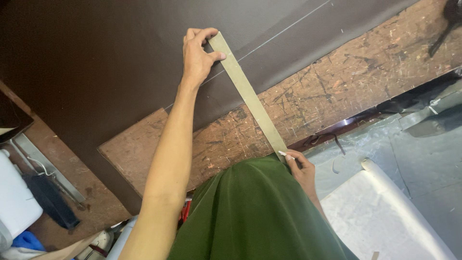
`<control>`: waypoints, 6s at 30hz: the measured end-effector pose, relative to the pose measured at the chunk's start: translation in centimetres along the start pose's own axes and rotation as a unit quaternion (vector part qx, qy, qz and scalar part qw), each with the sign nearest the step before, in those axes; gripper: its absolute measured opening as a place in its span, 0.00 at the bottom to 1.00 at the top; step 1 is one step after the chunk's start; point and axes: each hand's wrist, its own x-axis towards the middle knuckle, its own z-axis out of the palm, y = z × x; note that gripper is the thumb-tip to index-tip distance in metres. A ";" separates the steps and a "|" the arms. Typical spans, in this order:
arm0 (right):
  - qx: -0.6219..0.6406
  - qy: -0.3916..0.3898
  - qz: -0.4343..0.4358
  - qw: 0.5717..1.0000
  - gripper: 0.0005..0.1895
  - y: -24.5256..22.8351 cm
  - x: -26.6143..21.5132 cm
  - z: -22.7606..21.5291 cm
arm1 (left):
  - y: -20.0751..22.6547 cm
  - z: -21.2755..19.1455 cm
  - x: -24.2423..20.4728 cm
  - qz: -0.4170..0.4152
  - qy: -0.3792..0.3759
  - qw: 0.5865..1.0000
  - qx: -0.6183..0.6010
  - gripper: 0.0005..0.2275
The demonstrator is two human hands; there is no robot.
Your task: The person measures a sheet of brown leather using a ruler, marks it with chalk, and then cuts along the marked line with shears.
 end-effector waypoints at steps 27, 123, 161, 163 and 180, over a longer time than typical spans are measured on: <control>0.006 -0.002 0.021 1.000 0.09 -0.5 0.1 0.2 | 0.4 -0.1 -0.1 -0.015 -0.015 1.000 0.014 0.26; -0.633 -0.129 0.016 0.763 0.07 -11.6 6.7 0.8 | 4.8 3.2 -6.3 -0.029 -0.131 0.961 0.243 0.48; 0.147 -0.028 0.157 0.976 0.12 -4.3 12.6 -24.3 | 15.3 20.5 2.7 0.113 -0.108 0.964 0.215 0.43; 0.155 -0.033 0.156 0.975 0.12 -4.1 12.7 -24.2 | 15.2 20.5 2.9 0.113 -0.110 0.964 0.214 0.43; 0.149 -0.023 0.179 0.972 0.13 -3.2 12.3 -24.1 | 14.7 20.8 2.9 0.121 -0.116 0.960 0.222 0.44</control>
